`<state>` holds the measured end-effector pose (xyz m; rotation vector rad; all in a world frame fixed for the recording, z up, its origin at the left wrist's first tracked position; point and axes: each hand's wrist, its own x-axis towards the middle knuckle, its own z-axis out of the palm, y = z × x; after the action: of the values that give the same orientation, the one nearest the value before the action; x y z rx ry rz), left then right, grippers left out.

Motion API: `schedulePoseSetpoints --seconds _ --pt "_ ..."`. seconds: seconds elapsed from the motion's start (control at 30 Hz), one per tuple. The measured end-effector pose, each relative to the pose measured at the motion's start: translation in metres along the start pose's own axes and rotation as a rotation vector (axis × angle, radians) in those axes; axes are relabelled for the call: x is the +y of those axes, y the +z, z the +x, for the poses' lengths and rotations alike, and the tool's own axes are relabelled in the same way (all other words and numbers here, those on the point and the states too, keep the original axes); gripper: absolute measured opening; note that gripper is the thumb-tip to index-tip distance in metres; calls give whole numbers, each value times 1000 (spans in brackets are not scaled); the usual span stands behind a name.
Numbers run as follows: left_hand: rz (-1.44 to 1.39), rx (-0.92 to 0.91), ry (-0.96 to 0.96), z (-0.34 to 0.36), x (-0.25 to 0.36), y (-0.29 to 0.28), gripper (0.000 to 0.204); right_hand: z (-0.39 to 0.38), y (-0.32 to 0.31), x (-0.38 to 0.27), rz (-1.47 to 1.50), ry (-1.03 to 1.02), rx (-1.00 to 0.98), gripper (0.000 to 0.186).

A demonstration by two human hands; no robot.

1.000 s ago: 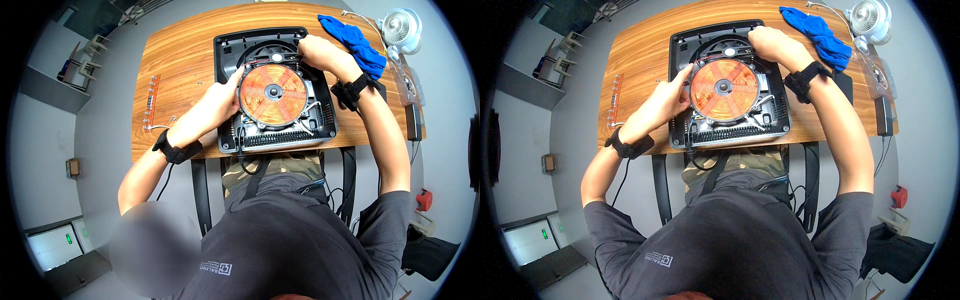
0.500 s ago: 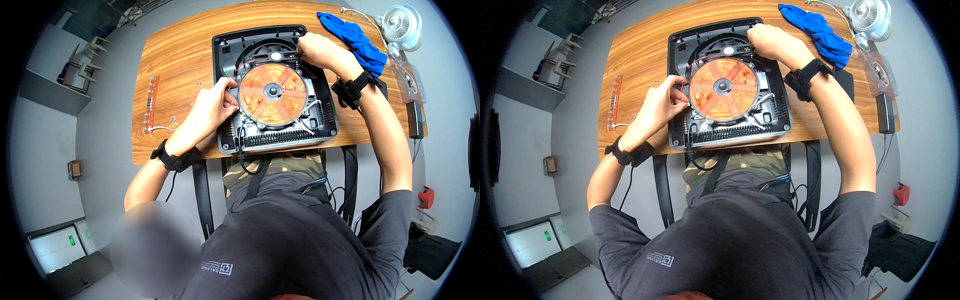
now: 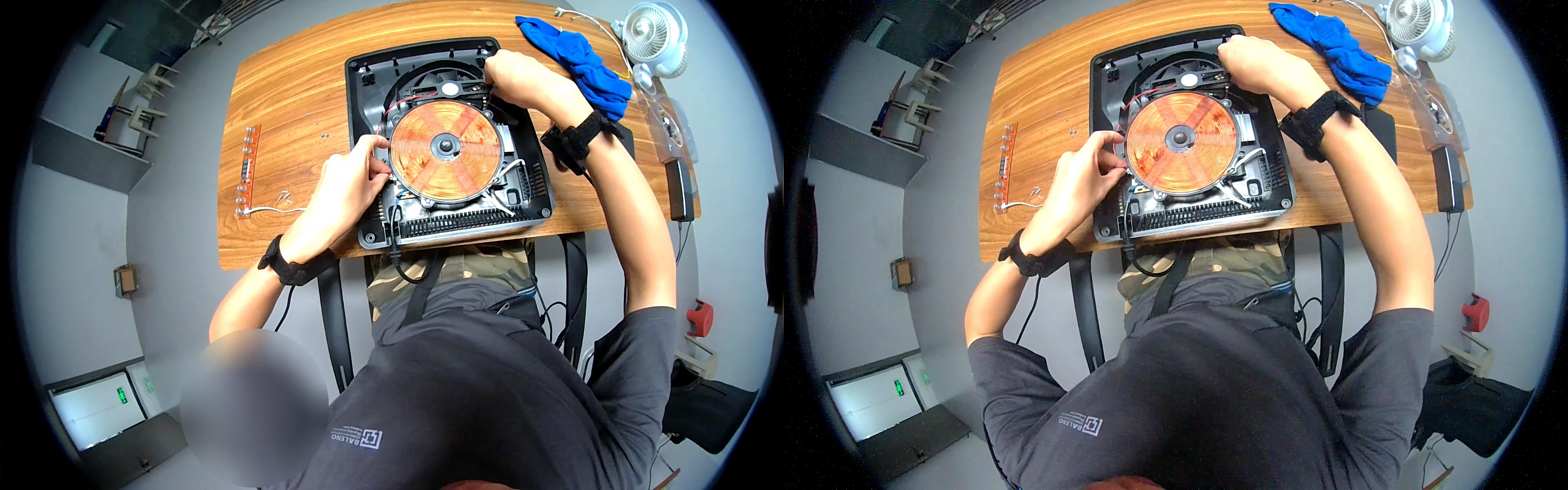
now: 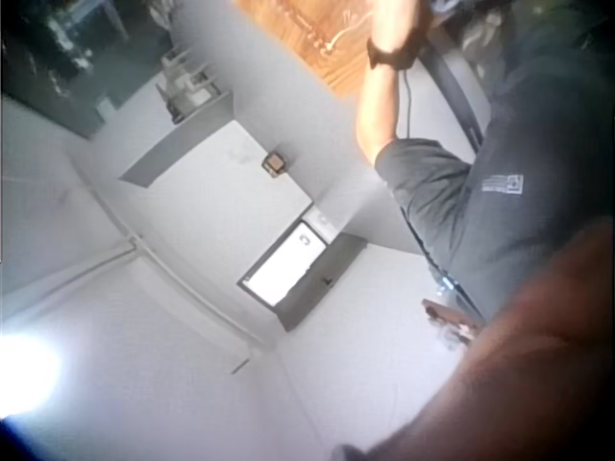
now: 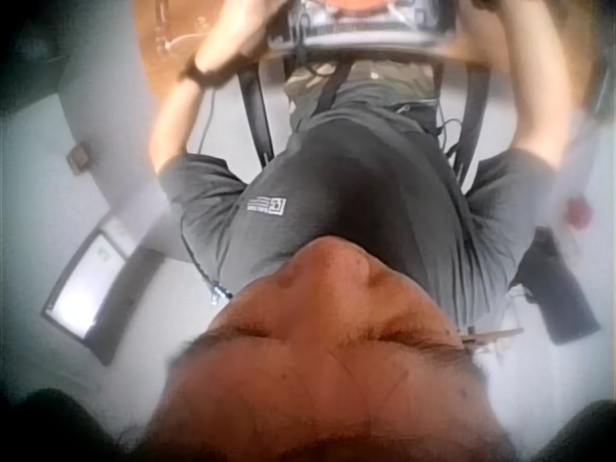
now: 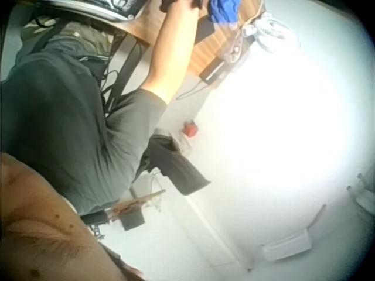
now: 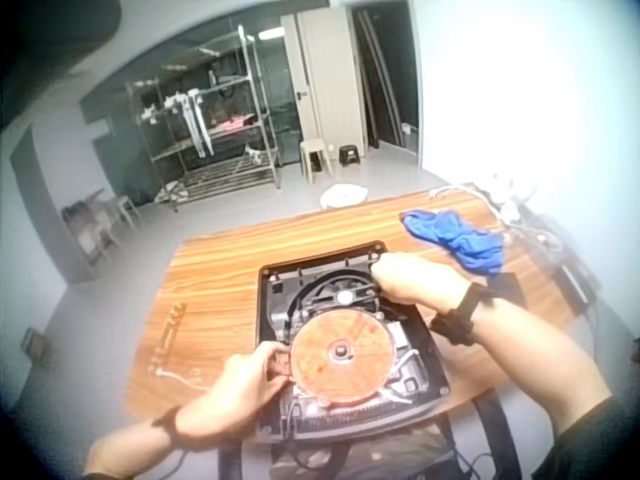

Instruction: The person uses a screwdriver to remove screws from a disassembled electronic device with a copper coil, then places a circuit board into the device and secures it with screws. The person handles the device, screws, and circuit board on a wooden table.

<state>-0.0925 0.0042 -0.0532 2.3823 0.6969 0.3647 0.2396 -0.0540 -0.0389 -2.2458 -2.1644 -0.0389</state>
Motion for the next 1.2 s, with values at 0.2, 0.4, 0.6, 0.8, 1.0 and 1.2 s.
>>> schedulePoseSetpoints --seconds 0.2,0.4,0.6,0.8,1.0,1.2 --pt "-32 43 -3 -3 -4 5 50 -1 2 1 27 -13 46 9" --pt "-33 33 11 -4 0 4 54 -1 2 2 26 -28 46 9" --pt "-39 63 9 -3 -4 9 59 0 2 2 15 -41 51 9" --pt "-25 50 28 -3 -4 12 63 0 6 6 17 -38 62 9" --pt "213 10 159 -5 -3 15 70 0 -3 -3 -19 -13 -16 12" --pt "248 -110 242 -4 3 -4 64 -2 -10 -5 -17 38 -85 17"
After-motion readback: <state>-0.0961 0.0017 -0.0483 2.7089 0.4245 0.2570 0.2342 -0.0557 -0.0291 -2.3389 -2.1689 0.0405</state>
